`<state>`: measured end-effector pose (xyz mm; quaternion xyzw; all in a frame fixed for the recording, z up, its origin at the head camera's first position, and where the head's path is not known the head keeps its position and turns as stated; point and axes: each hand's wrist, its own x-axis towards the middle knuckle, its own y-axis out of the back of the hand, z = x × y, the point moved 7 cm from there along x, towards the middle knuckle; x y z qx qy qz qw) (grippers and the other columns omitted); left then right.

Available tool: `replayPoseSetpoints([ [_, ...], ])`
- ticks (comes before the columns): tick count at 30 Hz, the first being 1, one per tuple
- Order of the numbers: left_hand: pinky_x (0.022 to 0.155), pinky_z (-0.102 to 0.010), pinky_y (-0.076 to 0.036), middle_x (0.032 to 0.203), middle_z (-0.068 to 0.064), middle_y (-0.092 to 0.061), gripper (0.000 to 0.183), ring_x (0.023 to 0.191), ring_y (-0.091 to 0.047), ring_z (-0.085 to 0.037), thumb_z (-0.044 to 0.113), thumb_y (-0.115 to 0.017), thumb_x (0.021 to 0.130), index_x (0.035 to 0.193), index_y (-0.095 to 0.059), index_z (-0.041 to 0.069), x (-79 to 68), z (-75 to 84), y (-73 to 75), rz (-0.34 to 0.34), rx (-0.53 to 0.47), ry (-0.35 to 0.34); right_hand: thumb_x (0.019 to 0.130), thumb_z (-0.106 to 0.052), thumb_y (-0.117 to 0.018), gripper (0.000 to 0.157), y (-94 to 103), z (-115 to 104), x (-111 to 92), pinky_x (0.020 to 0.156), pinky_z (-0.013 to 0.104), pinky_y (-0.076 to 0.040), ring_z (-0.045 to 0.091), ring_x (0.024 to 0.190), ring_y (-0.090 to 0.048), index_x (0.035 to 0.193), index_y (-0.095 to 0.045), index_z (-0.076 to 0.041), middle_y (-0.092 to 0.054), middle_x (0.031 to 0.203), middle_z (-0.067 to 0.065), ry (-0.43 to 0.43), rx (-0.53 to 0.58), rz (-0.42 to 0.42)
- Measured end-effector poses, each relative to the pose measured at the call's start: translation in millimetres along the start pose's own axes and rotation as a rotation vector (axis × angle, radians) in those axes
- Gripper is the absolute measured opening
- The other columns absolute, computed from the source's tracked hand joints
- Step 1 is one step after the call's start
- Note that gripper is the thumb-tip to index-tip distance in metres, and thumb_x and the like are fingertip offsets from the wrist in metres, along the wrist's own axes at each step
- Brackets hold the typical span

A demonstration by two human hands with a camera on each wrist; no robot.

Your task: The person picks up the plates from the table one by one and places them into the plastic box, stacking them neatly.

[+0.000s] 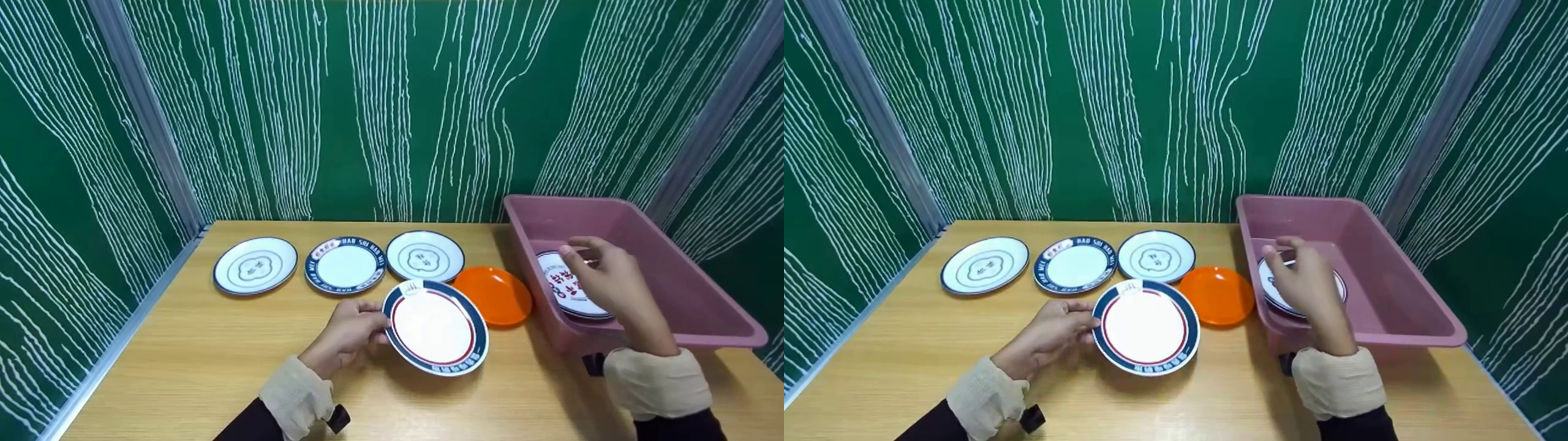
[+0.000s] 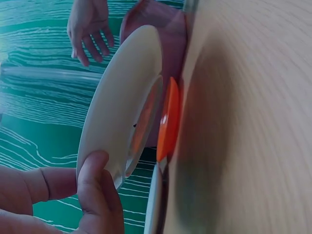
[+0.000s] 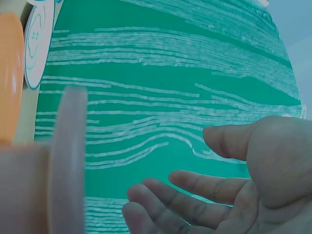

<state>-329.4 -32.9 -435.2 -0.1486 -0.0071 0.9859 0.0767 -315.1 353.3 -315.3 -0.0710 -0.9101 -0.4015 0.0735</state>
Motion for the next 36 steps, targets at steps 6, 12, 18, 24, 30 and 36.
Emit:
replayPoseSetpoints([
  [6,0.064,-0.025,-0.060,0.105,-0.019,-0.070,0.034,0.067,-0.064,-0.016,-0.005,-0.065,0.090,0.124,-0.060,-0.006,-5.5,11.8,-0.3,0.013,-0.052,-0.059,0.104,-0.054,-0.049,0.067,-14.9,-15,-5,0.094,0.055,-0.057,0.044,0.117,-0.058,0.149,-0.048,-0.004,-0.055,0.138,0.027,0.047,-0.007,-0.031],
  [12,0.062,-0.024,-0.059,0.103,-0.018,-0.072,0.034,0.068,-0.065,-0.015,-0.007,-0.066,0.090,0.123,-0.059,-0.007,-12.3,19.6,-4.5,0.005,-0.109,-0.095,0.105,-0.046,-0.053,0.058,-33.5,-29,-7,0.097,0.058,-0.054,0.039,0.111,-0.062,0.147,-0.052,-0.006,-0.062,0.131,0.023,0.126,-0.002,-0.036],
  [18,0.066,-0.024,-0.061,0.105,-0.017,-0.074,0.036,0.073,-0.068,-0.017,-0.007,-0.066,0.091,0.127,-0.059,-0.005,-16.7,23.0,-6.2,0.021,-0.158,-0.103,0.102,-0.055,-0.054,0.069,-64.8,-35,-8,0.094,0.047,-0.058,0.034,0.109,-0.063,0.151,-0.044,-0.008,-0.061,0.133,0.021,0.070,0.107,-0.127],
  [24,0.070,-0.027,-0.062,0.106,-0.018,-0.072,0.037,0.073,-0.068,-0.019,-0.006,-0.067,0.092,0.127,-0.059,-0.004,-20.1,26.1,-5.1,0.067,-0.195,-0.128,0.103,-0.040,-0.061,0.071,-98.7,-42,-8,0.087,0.036,-0.061,0.035,0.111,-0.064,0.155,-0.034,-0.001,-0.054,0.139,0.027,0.004,0.339,-0.156],
  [30,0.068,-0.025,-0.061,0.109,-0.019,-0.071,0.038,0.074,-0.068,-0.019,-0.004,-0.067,0.093,0.129,-0.057,-0.004,-26.1,28.1,-6.0,0.079,-0.258,-0.151,0.105,-0.034,-0.058,0.064,-120.4,-44,-11,0.081,0.028,-0.062,0.027,0.102,-0.065,0.155,-0.034,-0.002,-0.052,0.138,0.026,-0.114,0.504,-0.182],
  [36,0.072,-0.026,-0.062,0.111,-0.018,-0.071,0.037,0.078,-0.069,-0.020,-0.002,-0.067,0.094,0.130,-0.058,-0.002,-31.2,28.9,-7.5,0.086,-0.292,-0.158,0.108,-0.029,-0.052,0.054,-131.5,-49,-18,0.077,0.030,-0.063,0.017,0.085,-0.066,0.150,-0.038,0.001,-0.061,0.115,0.015,-0.191,0.797,-0.188],
])
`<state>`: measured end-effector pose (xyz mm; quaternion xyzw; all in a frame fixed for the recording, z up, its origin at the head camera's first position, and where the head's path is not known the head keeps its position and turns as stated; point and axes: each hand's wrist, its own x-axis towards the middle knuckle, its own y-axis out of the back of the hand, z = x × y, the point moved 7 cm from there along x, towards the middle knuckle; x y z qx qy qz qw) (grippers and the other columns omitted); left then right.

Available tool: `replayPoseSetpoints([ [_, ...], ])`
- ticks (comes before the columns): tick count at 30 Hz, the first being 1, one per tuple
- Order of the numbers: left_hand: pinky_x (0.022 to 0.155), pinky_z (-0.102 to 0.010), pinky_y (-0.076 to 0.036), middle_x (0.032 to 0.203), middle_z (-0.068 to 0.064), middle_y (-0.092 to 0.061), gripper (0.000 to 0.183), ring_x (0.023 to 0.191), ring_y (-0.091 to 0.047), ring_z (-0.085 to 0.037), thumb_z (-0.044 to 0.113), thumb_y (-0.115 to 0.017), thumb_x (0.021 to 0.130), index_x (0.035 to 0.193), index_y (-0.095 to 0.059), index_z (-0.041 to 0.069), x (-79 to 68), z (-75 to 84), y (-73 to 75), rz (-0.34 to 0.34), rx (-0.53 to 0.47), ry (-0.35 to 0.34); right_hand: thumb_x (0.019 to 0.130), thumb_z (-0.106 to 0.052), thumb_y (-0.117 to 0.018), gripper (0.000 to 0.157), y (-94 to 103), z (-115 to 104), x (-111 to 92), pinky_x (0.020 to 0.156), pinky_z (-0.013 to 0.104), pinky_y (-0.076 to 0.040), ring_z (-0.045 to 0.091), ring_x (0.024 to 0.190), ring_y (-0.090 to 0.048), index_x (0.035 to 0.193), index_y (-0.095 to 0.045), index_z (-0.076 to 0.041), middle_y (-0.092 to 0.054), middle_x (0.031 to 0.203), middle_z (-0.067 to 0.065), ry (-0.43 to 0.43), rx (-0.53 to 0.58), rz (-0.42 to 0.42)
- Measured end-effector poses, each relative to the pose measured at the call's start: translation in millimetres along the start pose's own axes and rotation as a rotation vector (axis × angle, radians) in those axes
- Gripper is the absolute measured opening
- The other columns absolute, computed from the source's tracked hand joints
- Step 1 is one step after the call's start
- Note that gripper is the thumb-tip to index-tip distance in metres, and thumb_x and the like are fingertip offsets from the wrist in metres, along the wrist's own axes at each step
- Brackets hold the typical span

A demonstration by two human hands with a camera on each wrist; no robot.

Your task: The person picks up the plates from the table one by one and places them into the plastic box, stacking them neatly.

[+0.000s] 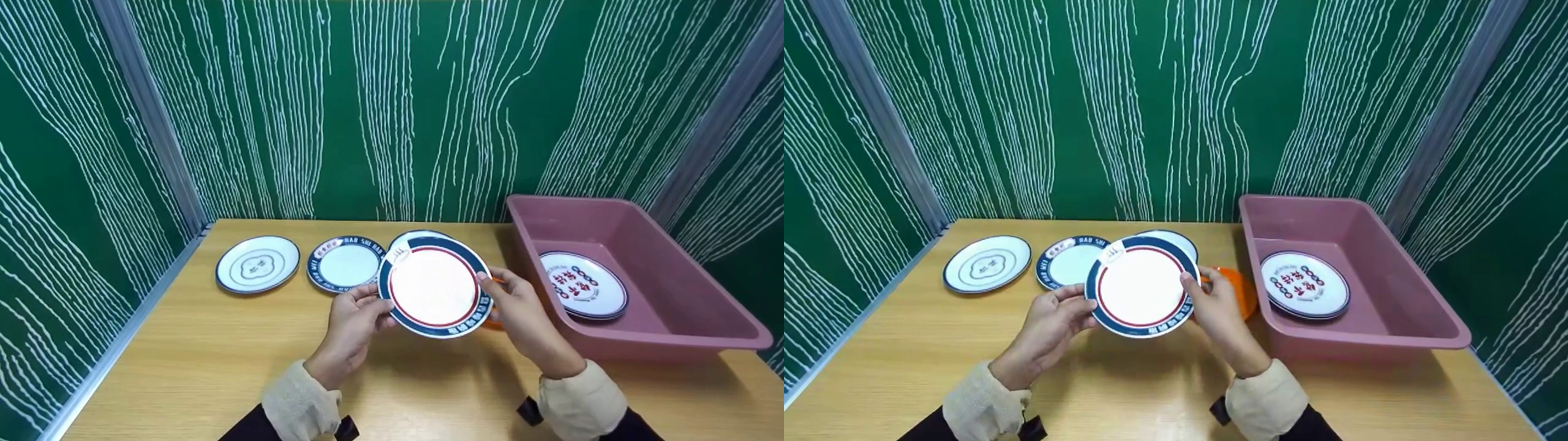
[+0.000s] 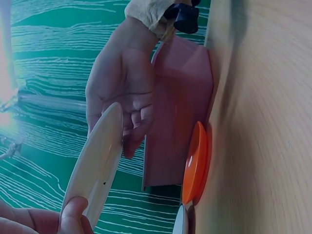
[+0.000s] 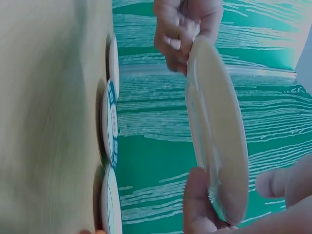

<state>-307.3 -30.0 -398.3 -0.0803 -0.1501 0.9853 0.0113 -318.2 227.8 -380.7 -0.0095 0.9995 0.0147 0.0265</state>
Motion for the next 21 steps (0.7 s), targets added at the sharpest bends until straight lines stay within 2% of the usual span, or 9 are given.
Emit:
replayPoseSetpoints([
  [3,0.074,-0.027,-0.062,0.112,-0.018,-0.071,0.037,0.079,-0.069,-0.021,-0.002,-0.067,0.094,0.130,-0.058,-0.001,-0.6,-0.3,-1.0,0.006,-0.003,-0.005,0.110,-0.025,-0.047,0.046,0.8,-1,-3,0.077,0.033,-0.063,0.018,0.084,-0.067,0.148,-0.042,0.002,-0.063,0.108,0.012,-0.009,0.056,0.005],
  [8,0.077,-0.030,-0.062,0.113,-0.018,-0.070,0.037,0.081,-0.069,-0.022,-0.001,-0.069,0.094,0.130,-0.058,-0.002,-0.8,-0.6,-2.6,-0.007,-0.009,-0.024,0.111,-0.021,-0.044,0.040,8.4,-4,-4,0.083,0.034,-0.063,0.020,0.087,-0.067,0.143,-0.047,0.003,-0.062,0.113,0.015,0.011,0.017,0.030],
  [14,0.080,-0.034,-0.063,0.113,-0.020,-0.066,0.038,0.089,-0.070,-0.024,-0.003,-0.069,0.093,0.128,-0.055,-0.006,3.8,3.4,-6.3,-0.094,-0.008,-0.078,0.111,-0.016,-0.043,0.037,13.1,-7,-1,0.077,0.032,-0.063,0.019,0.083,-0.067,0.140,-0.048,0.007,-0.061,0.109,0.015,0.058,-0.022,0.072],
  [17,0.079,-0.034,-0.063,0.110,-0.019,-0.065,0.036,0.089,-0.071,-0.024,-0.001,-0.070,0.094,0.127,-0.056,-0.005,6.0,4.6,-5.7,-0.119,0.023,-0.072,0.110,-0.015,-0.043,0.037,15.3,-10,-1,0.073,0.032,-0.063,0.018,0.081,-0.066,0.140,-0.048,0.008,-0.061,0.107,0.015,0.077,-0.035,0.095],
  [21,0.080,-0.034,-0.063,0.107,-0.017,-0.067,0.033,0.088,-0.071,-0.024,0.004,-0.070,0.095,0.127,-0.060,-0.001,9.5,4.4,-1.2,-0.127,0.083,-0.047,0.111,-0.018,-0.043,0.040,22.1,-14,-3,0.075,0.029,-0.062,0.017,0.083,-0.065,0.143,-0.047,0.005,-0.060,0.112,0.014,0.062,-0.063,0.108],
])
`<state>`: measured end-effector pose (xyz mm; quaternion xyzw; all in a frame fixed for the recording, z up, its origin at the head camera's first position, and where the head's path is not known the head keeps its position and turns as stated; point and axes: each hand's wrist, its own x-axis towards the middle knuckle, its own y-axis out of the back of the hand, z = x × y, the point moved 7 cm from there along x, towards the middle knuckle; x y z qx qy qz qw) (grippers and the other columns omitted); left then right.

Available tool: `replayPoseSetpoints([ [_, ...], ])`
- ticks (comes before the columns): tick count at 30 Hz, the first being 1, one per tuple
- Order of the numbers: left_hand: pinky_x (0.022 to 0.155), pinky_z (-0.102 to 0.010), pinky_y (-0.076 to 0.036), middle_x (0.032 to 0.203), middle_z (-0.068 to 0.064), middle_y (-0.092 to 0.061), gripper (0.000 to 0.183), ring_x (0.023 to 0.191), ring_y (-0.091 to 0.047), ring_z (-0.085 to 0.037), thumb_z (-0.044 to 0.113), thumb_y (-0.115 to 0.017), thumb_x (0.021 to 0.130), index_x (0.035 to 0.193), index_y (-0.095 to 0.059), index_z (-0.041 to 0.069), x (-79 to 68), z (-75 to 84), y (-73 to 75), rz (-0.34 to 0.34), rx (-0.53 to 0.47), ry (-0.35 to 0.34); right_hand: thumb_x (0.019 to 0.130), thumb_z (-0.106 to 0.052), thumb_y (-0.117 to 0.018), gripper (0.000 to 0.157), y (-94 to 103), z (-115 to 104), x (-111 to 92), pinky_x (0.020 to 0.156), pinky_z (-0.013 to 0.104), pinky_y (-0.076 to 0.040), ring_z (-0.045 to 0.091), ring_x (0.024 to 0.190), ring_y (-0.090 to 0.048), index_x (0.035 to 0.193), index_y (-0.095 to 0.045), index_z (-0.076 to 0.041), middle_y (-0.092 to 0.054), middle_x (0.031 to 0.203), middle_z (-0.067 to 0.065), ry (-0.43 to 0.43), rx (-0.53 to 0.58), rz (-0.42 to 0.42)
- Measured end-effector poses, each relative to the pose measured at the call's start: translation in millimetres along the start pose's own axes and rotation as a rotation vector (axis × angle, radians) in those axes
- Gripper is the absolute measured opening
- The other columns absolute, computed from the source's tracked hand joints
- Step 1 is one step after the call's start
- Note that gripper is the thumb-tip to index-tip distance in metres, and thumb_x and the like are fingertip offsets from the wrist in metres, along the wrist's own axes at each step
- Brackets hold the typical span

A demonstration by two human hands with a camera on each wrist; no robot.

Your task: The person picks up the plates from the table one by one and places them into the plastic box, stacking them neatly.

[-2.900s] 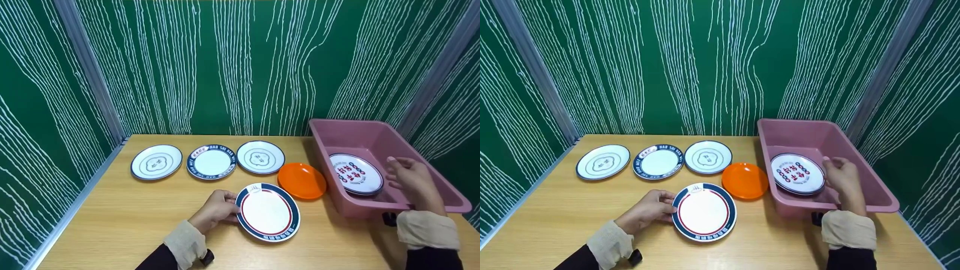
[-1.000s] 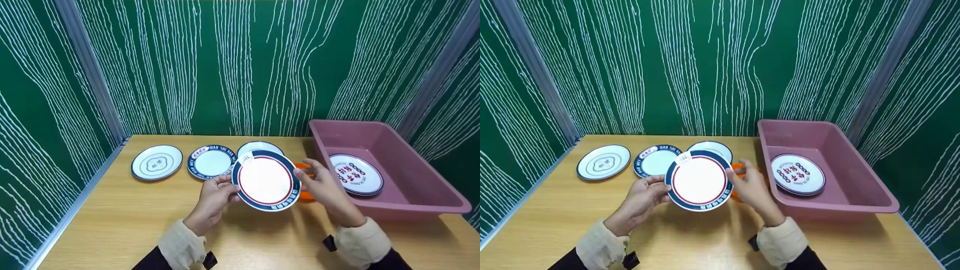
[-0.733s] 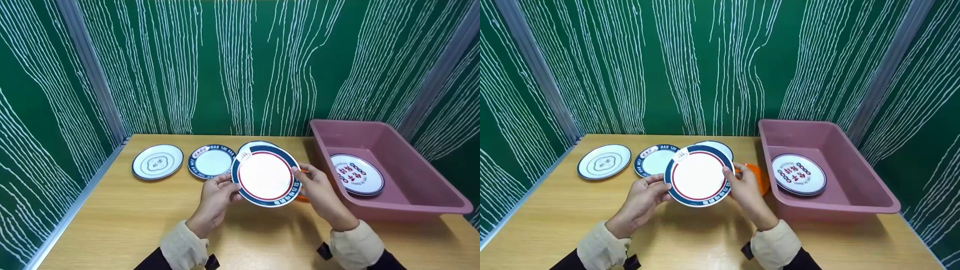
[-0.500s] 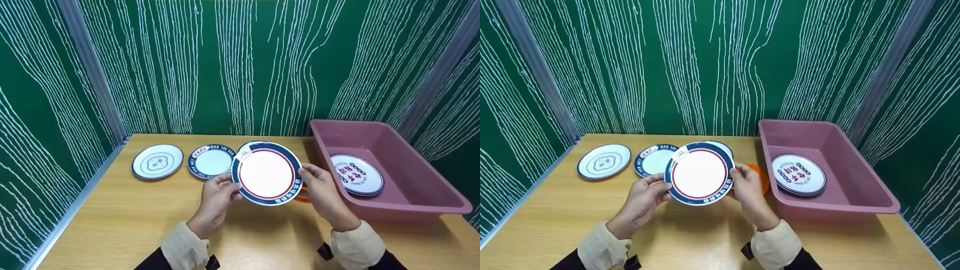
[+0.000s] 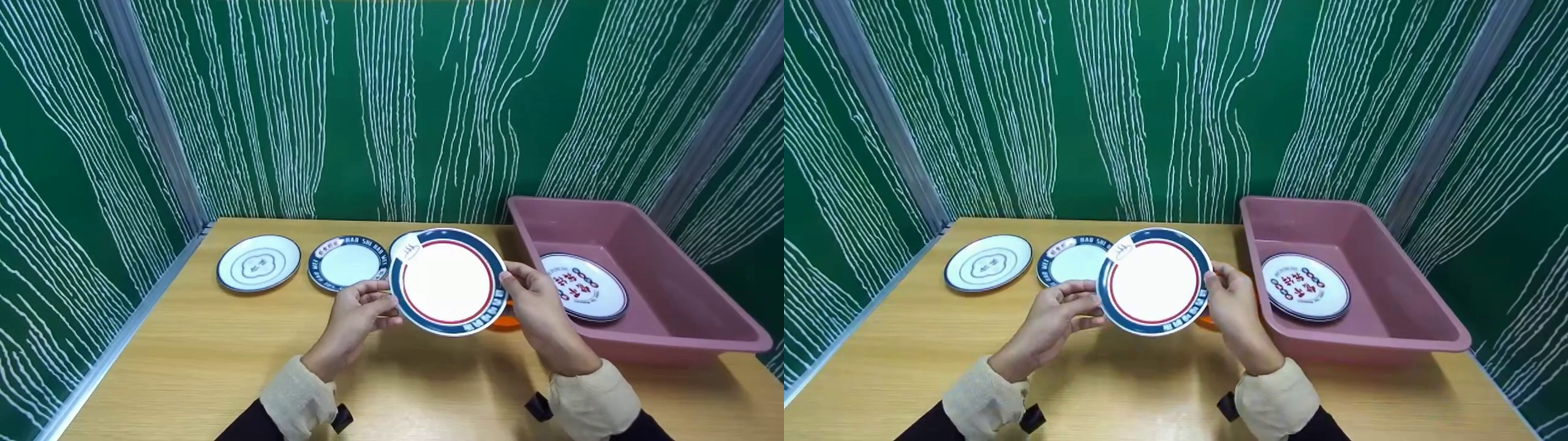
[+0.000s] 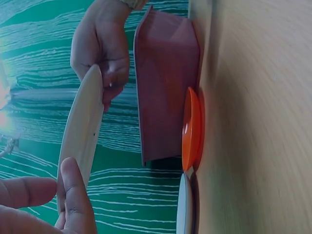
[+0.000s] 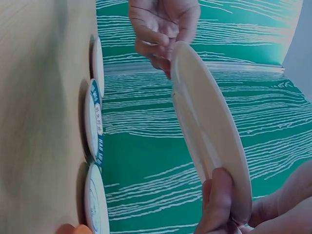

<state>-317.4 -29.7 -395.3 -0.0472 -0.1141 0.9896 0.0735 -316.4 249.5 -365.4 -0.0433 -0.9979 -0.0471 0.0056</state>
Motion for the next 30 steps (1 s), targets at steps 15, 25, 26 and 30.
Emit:
replayPoseSetpoints([
  [15,0.068,-0.030,-0.062,0.099,-0.015,-0.063,0.026,0.078,-0.065,-0.022,-0.006,-0.062,0.091,0.117,-0.062,-0.006,40.4,-3.0,72.3,0.261,0.223,-0.087,0.109,-0.037,-0.044,0.055,63.4,-23,-1,0.090,0.022,-0.057,0.021,0.112,-0.063,0.157,-0.039,-0.011,-0.048,0.149,0.014,-0.062,0.015,0.153],
  [25,0.099,-0.044,-0.049,0.119,-0.023,-0.062,0.038,0.111,-0.058,-0.034,0.004,-0.066,0.091,0.127,-0.060,-0.008,41.6,20.2,154.6,0.480,0.646,-0.058,0.110,-0.027,-0.044,0.043,111.7,-31,4,0.068,0.020,-0.059,0.008,0.083,-0.068,0.144,-0.046,-0.001,-0.066,0.105,0.002,0.004,0.323,0.263],
  [26,0.101,-0.045,-0.048,0.123,-0.026,-0.061,0.041,0.115,-0.057,-0.036,0.005,-0.065,0.091,0.129,-0.059,-0.009,41.2,22.2,161.5,0.498,0.657,-0.059,0.110,-0.027,-0.045,0.043,116.4,-31,5,0.067,0.020,-0.059,0.008,0.082,-0.067,0.143,-0.046,0.000,-0.066,0.104,0.002,0.001,0.332,0.279],
  [30,0.108,-0.055,-0.040,0.138,-0.030,-0.051,0.051,0.126,-0.048,-0.046,0.013,-0.063,0.091,0.138,-0.054,-0.005,35.8,24.9,189.3,0.619,0.767,0.008,0.110,-0.030,-0.043,0.050,132.8,-25,8,0.069,0.020,-0.059,0.008,0.084,-0.068,0.151,-0.043,-0.002,-0.063,0.107,0.001,-0.061,0.313,0.329],
])
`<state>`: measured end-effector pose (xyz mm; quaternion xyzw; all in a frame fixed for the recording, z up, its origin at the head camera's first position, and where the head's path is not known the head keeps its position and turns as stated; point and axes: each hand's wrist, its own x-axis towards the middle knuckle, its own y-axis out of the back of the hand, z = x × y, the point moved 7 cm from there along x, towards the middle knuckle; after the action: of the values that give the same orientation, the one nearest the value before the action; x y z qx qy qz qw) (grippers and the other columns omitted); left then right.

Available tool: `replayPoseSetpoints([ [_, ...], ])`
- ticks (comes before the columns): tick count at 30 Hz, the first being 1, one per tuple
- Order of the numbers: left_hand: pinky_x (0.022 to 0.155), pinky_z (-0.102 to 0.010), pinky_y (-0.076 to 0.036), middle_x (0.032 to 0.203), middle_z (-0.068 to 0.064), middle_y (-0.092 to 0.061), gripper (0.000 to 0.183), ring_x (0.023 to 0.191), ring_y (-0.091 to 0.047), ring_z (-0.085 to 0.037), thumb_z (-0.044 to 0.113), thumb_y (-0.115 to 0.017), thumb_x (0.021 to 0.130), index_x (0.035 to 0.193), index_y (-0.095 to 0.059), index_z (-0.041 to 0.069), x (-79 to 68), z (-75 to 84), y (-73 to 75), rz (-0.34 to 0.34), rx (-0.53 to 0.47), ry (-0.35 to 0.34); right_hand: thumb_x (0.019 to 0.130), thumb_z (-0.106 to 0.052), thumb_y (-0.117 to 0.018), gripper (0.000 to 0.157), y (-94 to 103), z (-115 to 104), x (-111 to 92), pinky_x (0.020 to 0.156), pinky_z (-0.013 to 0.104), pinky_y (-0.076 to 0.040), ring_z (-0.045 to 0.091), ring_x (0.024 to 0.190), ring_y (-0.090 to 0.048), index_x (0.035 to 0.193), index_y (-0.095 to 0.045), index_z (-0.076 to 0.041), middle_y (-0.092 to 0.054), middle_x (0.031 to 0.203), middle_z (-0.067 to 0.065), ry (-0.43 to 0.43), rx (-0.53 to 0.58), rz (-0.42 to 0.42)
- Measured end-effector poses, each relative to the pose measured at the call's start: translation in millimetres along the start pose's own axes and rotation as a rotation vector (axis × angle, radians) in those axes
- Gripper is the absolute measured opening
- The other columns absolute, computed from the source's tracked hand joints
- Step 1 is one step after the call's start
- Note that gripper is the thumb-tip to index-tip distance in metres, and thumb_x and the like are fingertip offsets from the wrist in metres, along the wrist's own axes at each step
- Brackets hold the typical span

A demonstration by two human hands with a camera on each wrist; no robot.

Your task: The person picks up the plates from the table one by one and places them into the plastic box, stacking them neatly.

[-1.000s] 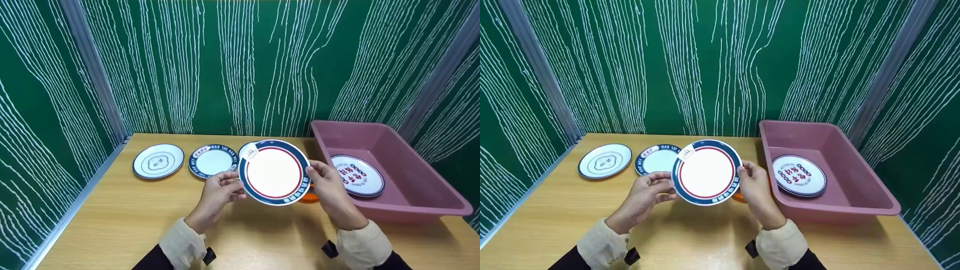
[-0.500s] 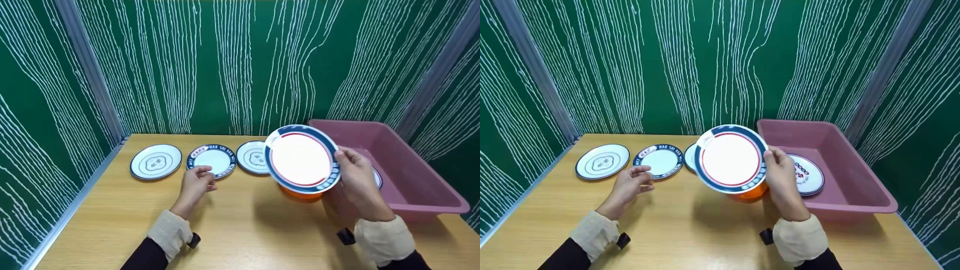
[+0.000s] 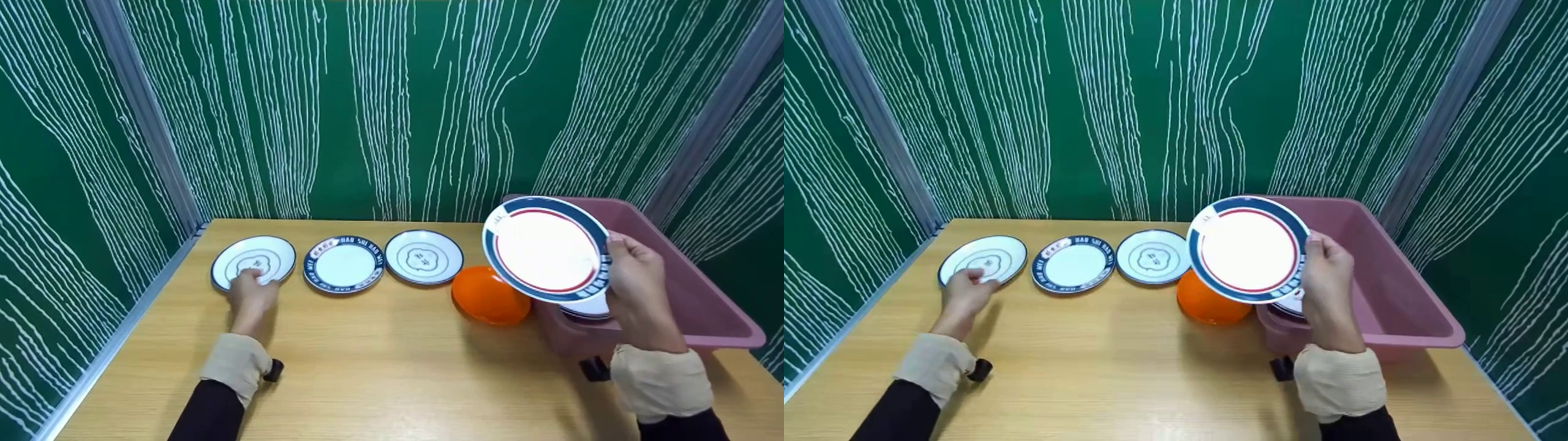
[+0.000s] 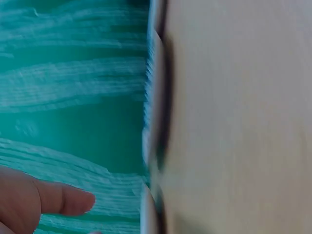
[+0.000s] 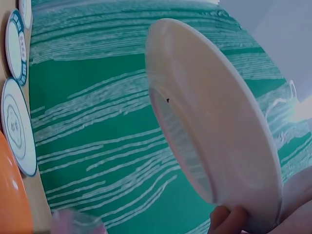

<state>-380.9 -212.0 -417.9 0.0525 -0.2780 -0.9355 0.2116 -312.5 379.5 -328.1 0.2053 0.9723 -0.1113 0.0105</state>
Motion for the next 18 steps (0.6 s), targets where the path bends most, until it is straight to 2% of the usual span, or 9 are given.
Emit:
replayPoseSetpoints([
  [3,0.107,-0.061,-0.035,0.145,-0.032,-0.039,0.058,0.131,-0.038,-0.051,0.015,-0.061,0.091,0.145,-0.047,-0.001,5.6,-17.2,10.5,0.054,0.071,0.101,0.110,-0.028,-0.043,0.046,9.5,2,8,0.070,0.020,-0.060,0.007,0.085,-0.069,0.149,-0.047,-0.004,-0.065,0.106,-0.001,-0.034,0.012,0.028],
  [5,0.106,-0.062,-0.034,0.147,-0.032,-0.031,0.063,0.132,-0.033,-0.052,0.013,-0.060,0.091,0.149,-0.041,0.001,8.5,-27.8,14.5,0.071,0.038,0.161,0.110,-0.028,-0.043,0.040,16.8,3,12,0.071,0.020,-0.060,0.007,0.086,-0.069,0.143,-0.052,-0.008,-0.065,0.106,-0.002,-0.057,0.025,0.041],
  [7,0.107,-0.060,-0.034,0.148,-0.033,-0.026,0.066,0.132,-0.032,-0.052,0.010,-0.060,0.091,0.152,-0.037,-0.001,12.6,-35.6,17.3,0.086,0.003,0.187,0.109,-0.029,-0.045,0.038,25.8,4,17,0.073,0.021,-0.061,0.006,0.088,-0.069,0.143,-0.053,-0.012,-0.065,0.108,-0.003,-0.087,0.048,0.057],
  [9,0.109,-0.058,-0.036,0.150,-0.033,-0.023,0.070,0.132,-0.034,-0.051,0.008,-0.060,0.091,0.154,-0.032,-0.002,16.9,-42.9,19.8,0.084,-0.036,0.208,0.108,-0.031,-0.047,0.032,36.3,6,21,0.074,0.021,-0.061,0.007,0.088,-0.069,0.135,-0.057,-0.016,-0.065,0.108,-0.004,-0.116,0.081,0.077],
  [13,0.114,-0.053,-0.037,0.152,-0.033,-0.021,0.076,0.135,-0.034,-0.046,0.003,-0.060,0.091,0.157,-0.023,-0.006,26.0,-53.2,24.2,0.042,-0.118,0.240,0.107,-0.035,-0.049,0.048,55.8,8,27,0.076,0.019,-0.060,0.006,0.090,-0.066,0.153,-0.045,-0.022,-0.059,0.116,-0.005,-0.163,0.135,0.117],
  [14,0.117,-0.052,-0.035,0.154,-0.034,-0.021,0.077,0.138,-0.033,-0.046,0.002,-0.060,0.092,0.157,-0.021,-0.007,28.2,-54.6,24.8,0.017,-0.132,0.241,0.106,-0.035,-0.049,0.049,59.9,8,29,0.076,0.019,-0.060,0.006,0.092,-0.065,0.154,-0.043,-0.023,-0.057,0.119,-0.005,-0.172,0.151,0.127],
  [16,0.122,-0.050,-0.029,0.158,-0.035,-0.019,0.078,0.145,-0.027,-0.045,0.001,-0.058,0.094,0.158,-0.015,-0.009,32.2,-55.3,24.7,-0.038,-0.180,0.232,0.107,-0.035,-0.047,0.059,66.8,9,30,0.078,0.019,-0.060,0.007,0.095,-0.063,0.162,-0.028,-0.026,-0.051,0.124,-0.004,-0.194,0.165,0.141],
  [18,0.120,-0.046,-0.033,0.161,-0.034,-0.018,0.078,0.145,-0.030,-0.040,0.002,-0.057,0.096,0.158,-0.010,-0.011,35.4,-55.6,23.6,-0.094,-0.231,0.222,0.107,-0.035,-0.046,0.060,72.5,11,31,0.079,0.020,-0.060,0.007,0.097,-0.062,0.163,-0.024,-0.029,-0.049,0.125,-0.005,-0.215,0.178,0.156],
])
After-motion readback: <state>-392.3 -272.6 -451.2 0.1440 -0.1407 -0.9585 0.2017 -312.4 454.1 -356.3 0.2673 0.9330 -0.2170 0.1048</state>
